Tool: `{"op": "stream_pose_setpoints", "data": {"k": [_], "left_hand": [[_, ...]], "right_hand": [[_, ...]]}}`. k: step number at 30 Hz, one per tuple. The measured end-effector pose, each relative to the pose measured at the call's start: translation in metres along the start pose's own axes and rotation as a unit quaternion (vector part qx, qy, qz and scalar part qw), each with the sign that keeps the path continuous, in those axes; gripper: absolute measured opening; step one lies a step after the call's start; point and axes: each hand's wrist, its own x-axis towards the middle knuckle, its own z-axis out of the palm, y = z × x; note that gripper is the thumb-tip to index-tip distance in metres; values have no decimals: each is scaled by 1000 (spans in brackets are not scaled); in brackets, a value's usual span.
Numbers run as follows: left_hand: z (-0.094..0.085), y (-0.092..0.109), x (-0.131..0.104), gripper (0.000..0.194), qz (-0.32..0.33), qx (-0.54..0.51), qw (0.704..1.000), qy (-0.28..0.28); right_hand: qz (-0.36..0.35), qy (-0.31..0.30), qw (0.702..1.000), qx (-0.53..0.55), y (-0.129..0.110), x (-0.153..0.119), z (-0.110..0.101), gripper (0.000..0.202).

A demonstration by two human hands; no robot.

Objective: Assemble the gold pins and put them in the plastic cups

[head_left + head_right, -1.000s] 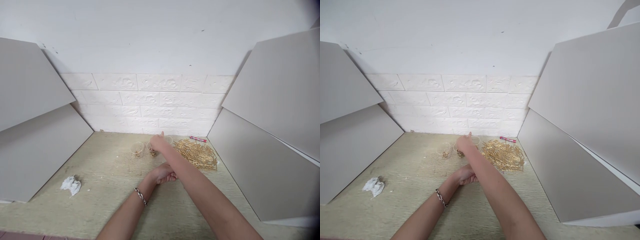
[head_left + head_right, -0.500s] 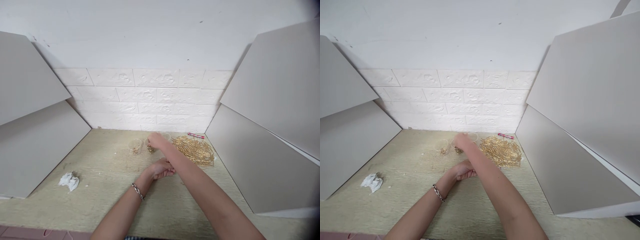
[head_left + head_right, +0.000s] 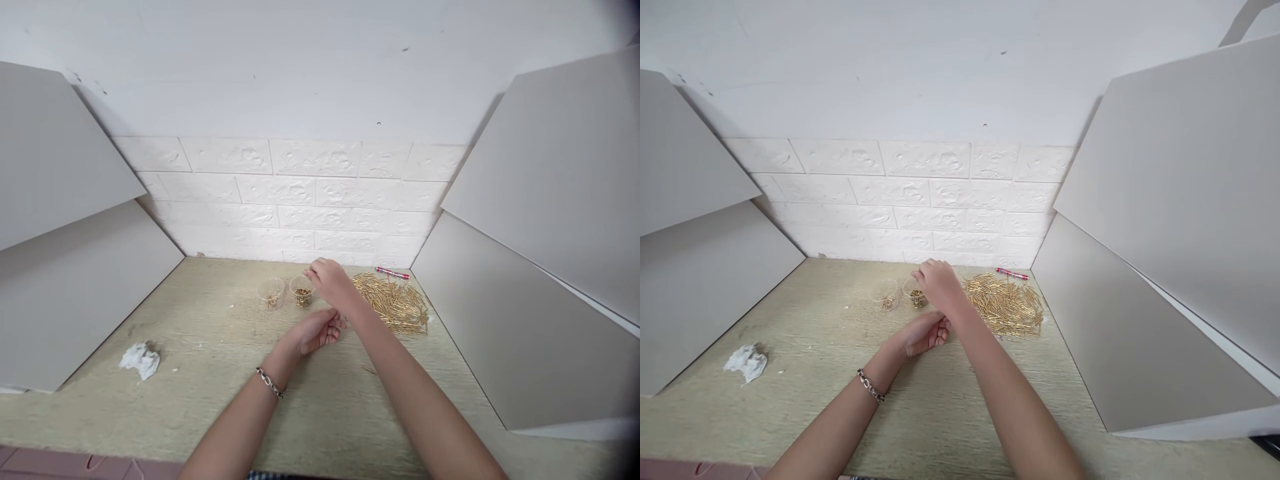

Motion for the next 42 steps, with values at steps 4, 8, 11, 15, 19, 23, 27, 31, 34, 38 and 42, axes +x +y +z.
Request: {"op": "stream_pose_setpoints", "data": {"k": [4, 8, 11, 15, 19, 23, 27, 31, 34, 38, 42], "left_hand": [[-5, 3, -4, 20, 47, -38, 998, -6], [-9, 7, -7, 22, 73, -78, 994, -14], [-12, 10, -8, 19, 87, -85, 993, 1], [-14, 12, -7, 19, 102, -81, 991, 32], [-12, 12, -8, 19, 117, -70, 990, 35], [-10, 12, -8, 20, 132, -59, 989, 39], [-12, 12, -7, 20, 135, -57, 988, 44], [-12, 12, -6, 22, 137, -49, 988, 51], [-11, 12, -6, 25, 138, -36, 988, 62], [-8, 13, -7, 27, 149, -21, 985, 83], [-9, 12, -6, 28, 170, -32, 981, 84]], "right_hand": [[59, 55, 984, 159, 14, -41, 2, 17], [110, 87, 953, 268, 22, -63, 9, 13], [145, 112, 928, 324, 25, -66, 11, 16], [160, 117, 922, 334, 29, -67, 14, 17], [162, 103, 919, 344, 33, -69, 19, 17], [179, 86, 901, 385, 35, -69, 23, 16], [179, 71, 902, 386, 34, -69, 22, 17], [176, 72, 912, 363, 33, -71, 22, 18], [164, 74, 921, 344, 34, -71, 23, 19], [134, 68, 940, 306, 32, -72, 23, 22], [104, 67, 954, 272, 27, -73, 23, 27]]}}
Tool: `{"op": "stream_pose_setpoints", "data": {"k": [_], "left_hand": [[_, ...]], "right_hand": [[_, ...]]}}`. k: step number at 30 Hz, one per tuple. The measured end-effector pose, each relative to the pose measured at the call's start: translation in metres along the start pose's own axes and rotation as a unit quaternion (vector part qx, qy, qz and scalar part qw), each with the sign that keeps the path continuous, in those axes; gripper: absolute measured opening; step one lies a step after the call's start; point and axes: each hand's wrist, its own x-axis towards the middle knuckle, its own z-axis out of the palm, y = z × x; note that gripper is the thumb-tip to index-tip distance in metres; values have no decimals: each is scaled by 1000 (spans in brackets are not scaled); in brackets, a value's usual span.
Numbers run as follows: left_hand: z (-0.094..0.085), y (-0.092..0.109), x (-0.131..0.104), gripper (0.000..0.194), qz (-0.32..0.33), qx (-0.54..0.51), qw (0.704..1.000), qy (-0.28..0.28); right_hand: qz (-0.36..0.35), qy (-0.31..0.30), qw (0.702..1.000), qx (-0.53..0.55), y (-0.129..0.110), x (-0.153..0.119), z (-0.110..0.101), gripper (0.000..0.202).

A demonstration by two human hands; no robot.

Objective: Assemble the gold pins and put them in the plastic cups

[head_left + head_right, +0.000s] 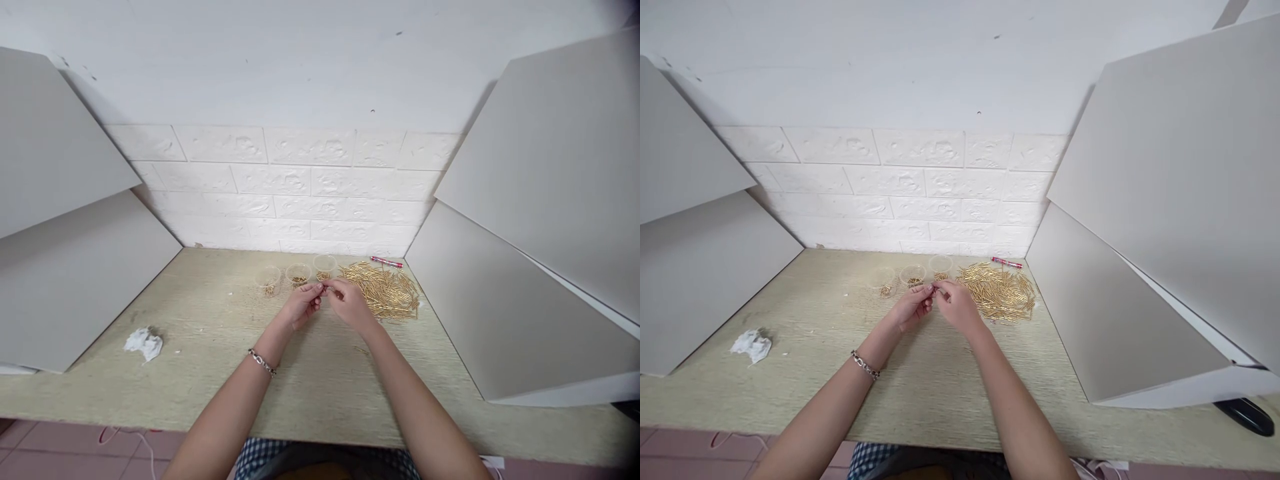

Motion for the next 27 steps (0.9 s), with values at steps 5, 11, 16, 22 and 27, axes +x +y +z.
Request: {"op": "stream_pose_setpoints", "data": {"k": [5, 11, 16, 22, 27], "left_hand": [[-2, -1, 2, 27, 6, -30, 1000, -2], [-1, -1, 0, 24, -6, -51, 999, -10], [0, -1, 0, 16, -21, -63, 998, -13], [2, -1, 1, 16, -57, -68, 996, -26], [2, -4, 1, 22, -19, -61, 997, -33]], "right_hand": [[-15, 37, 998, -53, -2, -3, 7, 29], [-32, 106, 993, -44, -4, -7, 11, 20], [-10, 99, 994, -35, -5, -8, 9, 20], [20, 95, 995, -31, -6, -8, 10, 31], [72, 57, 993, 79, -2, -6, 11, 32]]}}
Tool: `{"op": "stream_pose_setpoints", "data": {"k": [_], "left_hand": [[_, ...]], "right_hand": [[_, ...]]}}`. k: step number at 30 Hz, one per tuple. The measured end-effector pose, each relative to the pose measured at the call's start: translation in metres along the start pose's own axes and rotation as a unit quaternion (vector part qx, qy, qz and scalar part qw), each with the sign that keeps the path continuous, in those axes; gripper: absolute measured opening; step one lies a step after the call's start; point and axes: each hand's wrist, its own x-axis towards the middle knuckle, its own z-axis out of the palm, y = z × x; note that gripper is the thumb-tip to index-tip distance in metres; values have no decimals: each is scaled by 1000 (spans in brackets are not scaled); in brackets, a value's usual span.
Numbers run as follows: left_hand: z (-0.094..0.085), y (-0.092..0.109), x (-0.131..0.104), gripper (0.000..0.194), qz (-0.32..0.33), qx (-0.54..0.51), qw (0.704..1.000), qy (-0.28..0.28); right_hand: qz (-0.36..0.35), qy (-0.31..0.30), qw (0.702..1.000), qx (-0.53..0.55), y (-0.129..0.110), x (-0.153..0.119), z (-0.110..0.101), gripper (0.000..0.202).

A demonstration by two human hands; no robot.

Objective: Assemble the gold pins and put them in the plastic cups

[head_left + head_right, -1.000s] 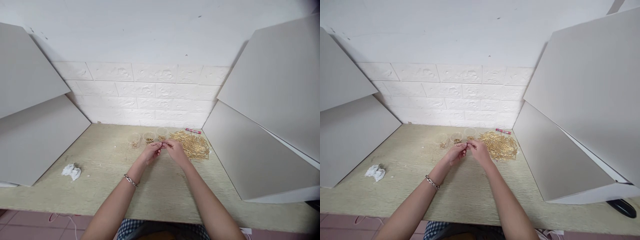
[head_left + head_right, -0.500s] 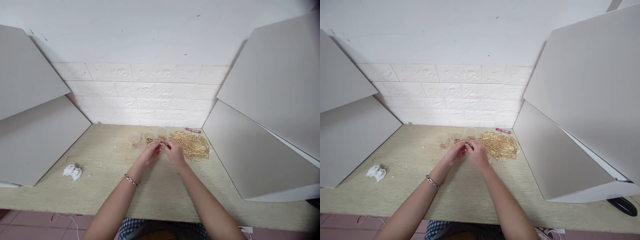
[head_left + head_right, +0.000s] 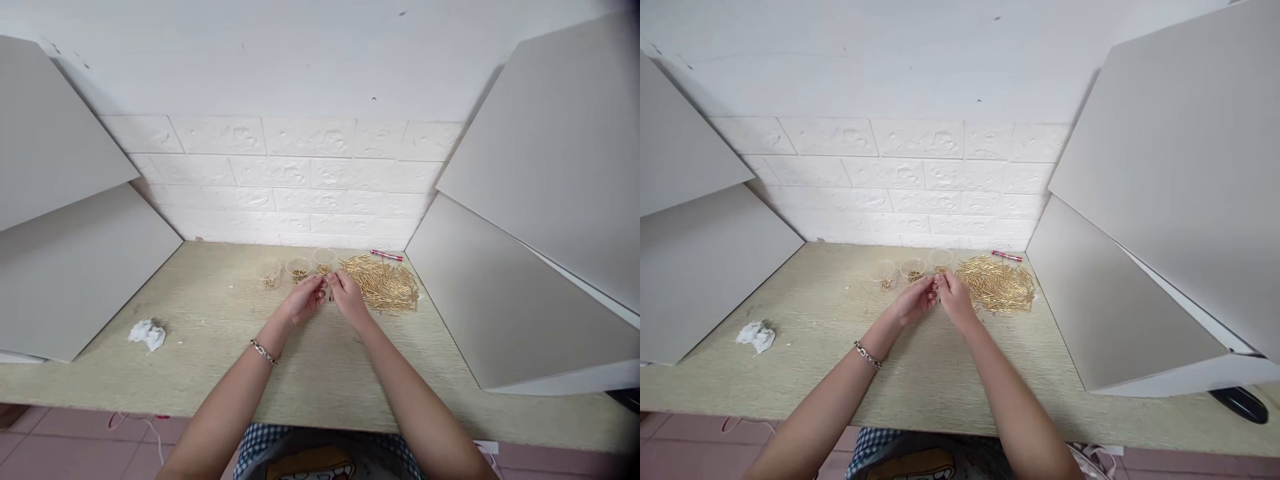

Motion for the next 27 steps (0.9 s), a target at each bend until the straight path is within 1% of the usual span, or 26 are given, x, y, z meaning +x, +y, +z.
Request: {"op": "stream_pose_setpoints", "data": {"k": [3, 8, 14, 19, 22, 24, 27], "left_hand": [[-2, 0, 0, 23, 12, 3, 1000, -18], [-3, 0, 0, 25, 18, 40, 999, -30], [-2, -1, 0, 29, 14, 73, 996, -40], [-7, -1, 2, 28, 1, 75, 996, -54], [-9, -1, 2, 28, -6, 77, 995, -59], [-9, -1, 2, 28, -9, 72, 996, -58], [-9, -1, 3, 26, -4, 66, 996, -53]], "right_hand": [[21, -20, 997, 71, 4, 4, 1, 26], [44, -5, 989, 142, 6, 9, 0, 20], [72, -65, 982, 164, 7, 10, -4, 19], [84, -83, 975, 188, 12, 12, -3, 21], [84, -94, 973, 192, 12, 12, -2, 21], [79, -93, 974, 188, 10, 11, -2, 20], [66, -70, 979, 177, 7, 10, -1, 19]]}}
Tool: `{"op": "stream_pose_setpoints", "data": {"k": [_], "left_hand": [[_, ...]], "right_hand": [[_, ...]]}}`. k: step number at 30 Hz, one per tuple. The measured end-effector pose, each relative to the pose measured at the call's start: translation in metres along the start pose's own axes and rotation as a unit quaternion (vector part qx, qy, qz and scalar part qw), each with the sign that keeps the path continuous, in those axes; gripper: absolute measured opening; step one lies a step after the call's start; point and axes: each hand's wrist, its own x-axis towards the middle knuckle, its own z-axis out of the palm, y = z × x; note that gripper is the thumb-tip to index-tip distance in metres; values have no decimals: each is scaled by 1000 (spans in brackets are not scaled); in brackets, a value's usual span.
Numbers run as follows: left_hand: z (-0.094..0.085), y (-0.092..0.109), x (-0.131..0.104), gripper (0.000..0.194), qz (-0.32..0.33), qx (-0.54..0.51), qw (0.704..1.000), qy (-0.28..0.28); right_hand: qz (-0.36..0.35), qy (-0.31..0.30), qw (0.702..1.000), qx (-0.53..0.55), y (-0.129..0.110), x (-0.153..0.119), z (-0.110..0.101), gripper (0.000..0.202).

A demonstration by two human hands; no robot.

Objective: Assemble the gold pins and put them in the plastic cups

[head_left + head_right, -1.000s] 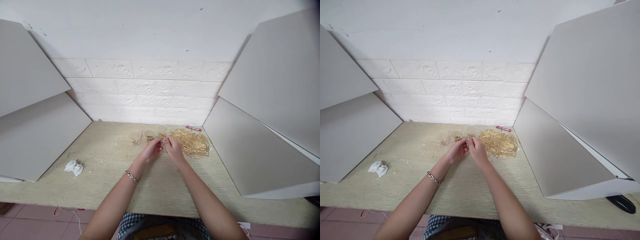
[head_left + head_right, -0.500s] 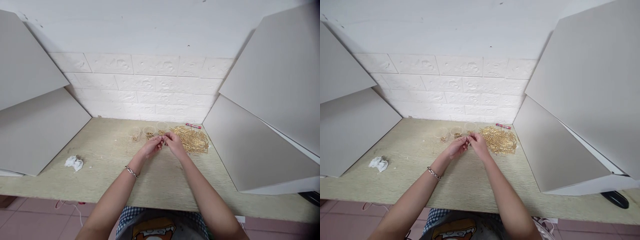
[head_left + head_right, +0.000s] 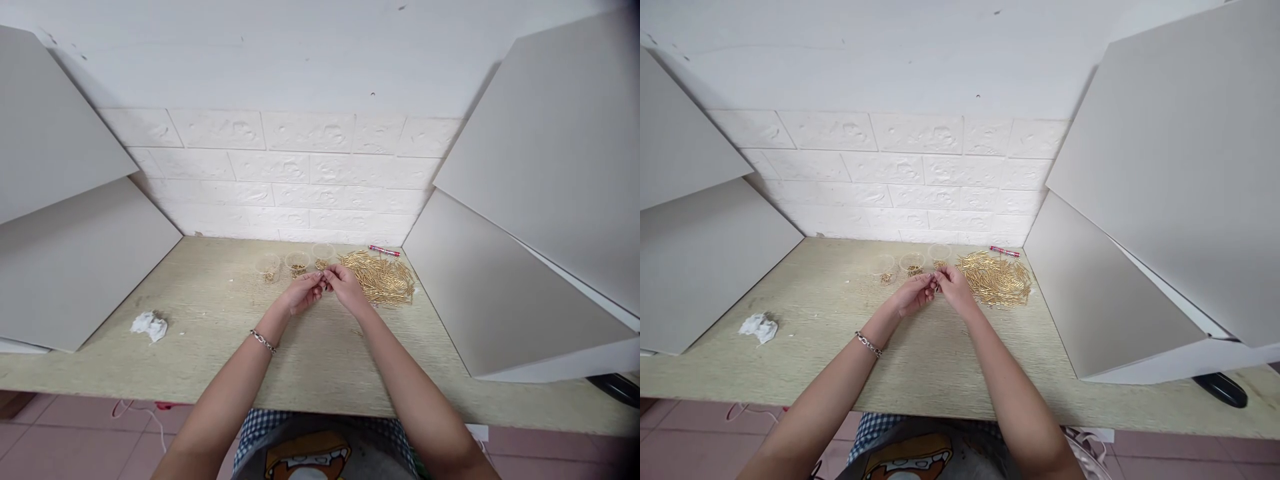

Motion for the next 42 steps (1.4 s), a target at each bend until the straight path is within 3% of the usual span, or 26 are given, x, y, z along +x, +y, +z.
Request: {"op": "stream_pose_setpoints", "data": {"k": [12, 17, 22, 28, 42], "left_hand": [[0, -1, 2, 21, 22, -15, 999, 47], [2, 0, 1, 20, 23, -27, 998, 43], [3, 2, -1, 18, 30, -43, 998, 24], [1, 4, 1, 19, 29, -46, 998, 29], [-1, 9, 1, 18, 31, -40, 998, 32]], "right_hand": [[-26, 38, 997, -54, 2, -1, 0, 23], [-45, 86, 985, -146, -2, -5, -1, 35], [-69, 59, 987, -135, -5, -5, -1, 22], [-54, 77, 987, -132, -9, -5, 0, 13], [-151, 112, 947, -259, -12, -10, 1, 14]]}}
